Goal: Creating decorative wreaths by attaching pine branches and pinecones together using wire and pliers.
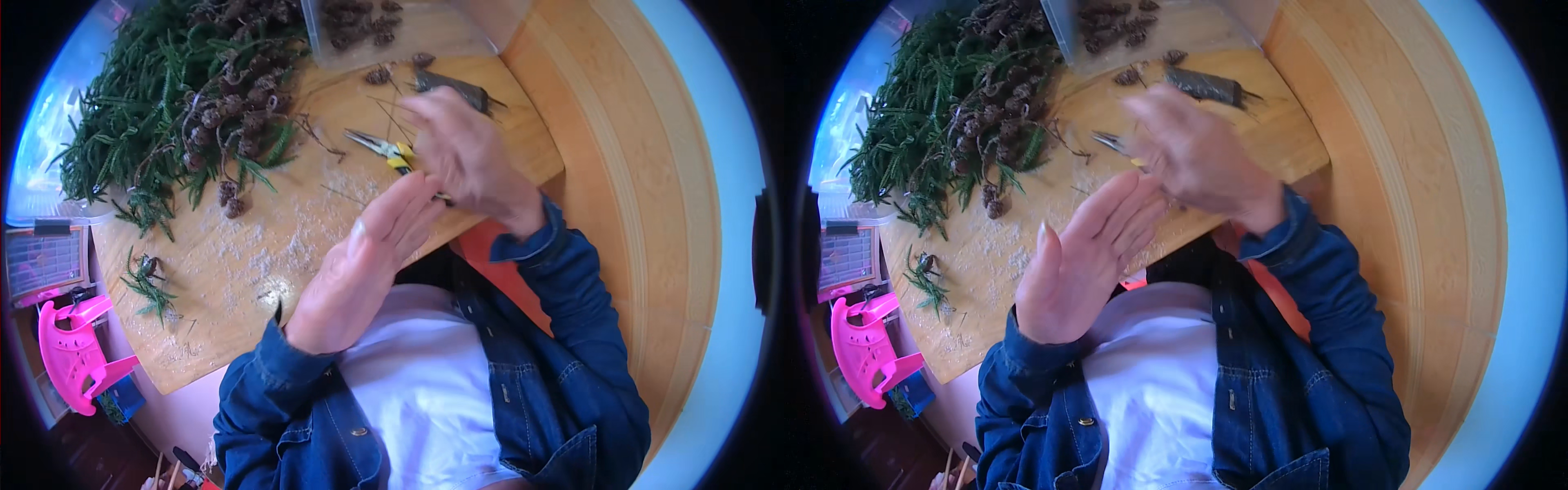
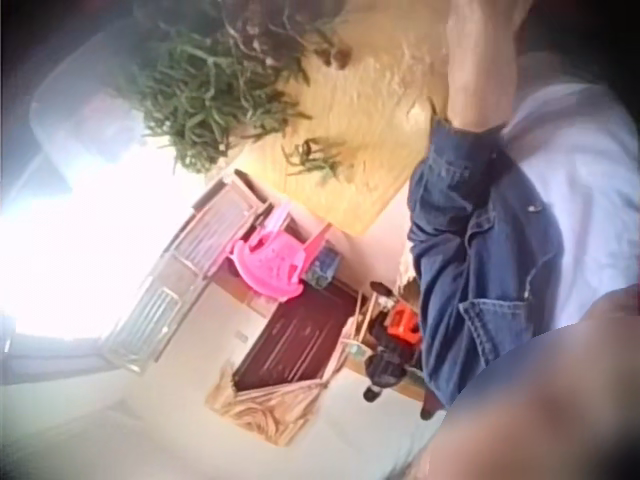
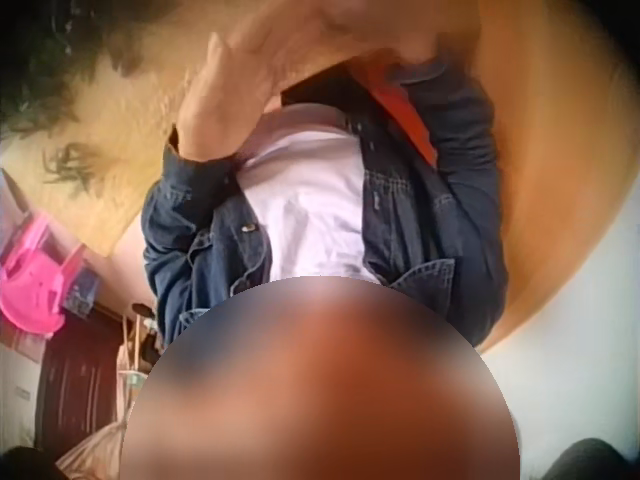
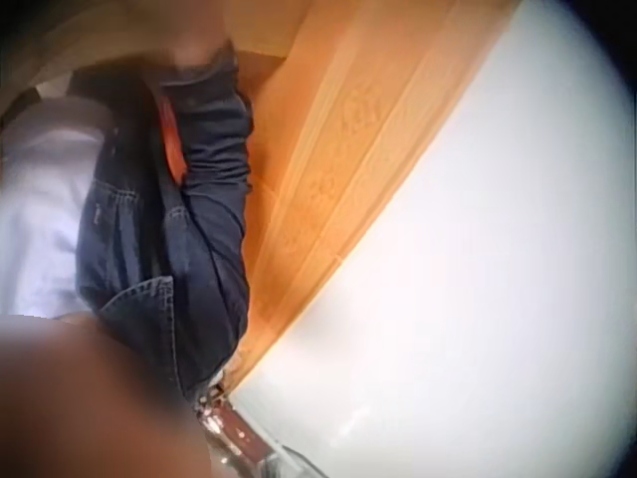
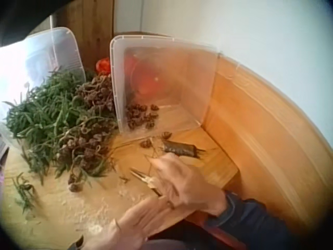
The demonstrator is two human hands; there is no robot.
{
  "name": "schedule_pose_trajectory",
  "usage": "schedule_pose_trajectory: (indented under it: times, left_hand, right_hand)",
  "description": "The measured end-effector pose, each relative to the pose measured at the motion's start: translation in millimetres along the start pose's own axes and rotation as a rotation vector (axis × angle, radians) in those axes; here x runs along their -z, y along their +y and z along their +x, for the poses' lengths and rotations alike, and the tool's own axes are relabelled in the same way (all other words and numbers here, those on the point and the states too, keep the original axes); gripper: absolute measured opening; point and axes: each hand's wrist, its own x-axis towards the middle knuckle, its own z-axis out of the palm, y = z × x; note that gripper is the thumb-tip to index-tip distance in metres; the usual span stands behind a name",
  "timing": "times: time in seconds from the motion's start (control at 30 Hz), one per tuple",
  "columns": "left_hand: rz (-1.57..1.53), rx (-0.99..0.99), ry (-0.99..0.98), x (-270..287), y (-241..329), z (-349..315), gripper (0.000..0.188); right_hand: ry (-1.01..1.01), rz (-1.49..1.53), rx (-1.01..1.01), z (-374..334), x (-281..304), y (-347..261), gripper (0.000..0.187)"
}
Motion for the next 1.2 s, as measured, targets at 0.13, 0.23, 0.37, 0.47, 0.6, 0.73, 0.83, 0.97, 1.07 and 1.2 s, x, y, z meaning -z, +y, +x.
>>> schedule_pose_trajectory:
  times: [0.13,0.23,0.37,0.47,0.6,0.73,0.83,0.97,1.07,1.2]
  left_hand:
    - [0.367,-0.044,0.020,13.6,20.2,-1.3,0.057]
    - [0.432,0.086,0.092,20.4,26.8,-2.7,0.046]
    - [0.475,0.095,0.162,17.6,24.2,4.0,0.039]
    - [0.537,0.054,0.175,16.4,32.8,12.4,0.037]
    - [0.568,0.063,0.187,12.3,31.0,29.7,0.031]
    - [0.703,0.078,0.159,17.9,29.7,51.5,0.028]
    - [0.800,0.102,0.141,24.9,31.0,68.9,0.026]
    - [0.867,0.136,0.156,31.7,30.2,86.5,0.025]
    - [0.865,0.118,0.198,33.9,26.6,93.1,0.025]
    - [0.860,0.130,0.246,36.5,18.3,102.9,0.026]
  right_hand:
    - [-0.242,-0.448,-0.209,2.6,30.4,30.6,0.022]
    - [-0.470,-0.648,-0.242,5.2,29.4,38.5,0.015]
    - [-0.649,-0.694,-0.194,-1.9,28.3,45.0,0.012]
    - [-0.546,-0.601,-0.076,-7.3,31.5,51.6,0.011]
    - [-0.563,-0.637,-0.198,2.9,32.3,47.6,0.011]
    - [-0.491,-0.622,-0.218,-2.6,32.8,51.6,0.010]
    - [-0.432,-0.588,-0.182,-7.5,34.3,55.1,0.012]
    - [-0.412,-0.542,-0.191,-7.6,37.0,55.6,0.015]
    - [-0.402,-0.520,-0.189,-4.9,37.9,53.1,0.017]
    - [-0.365,-0.488,-0.171,-8.6,39.7,50.2,0.017]
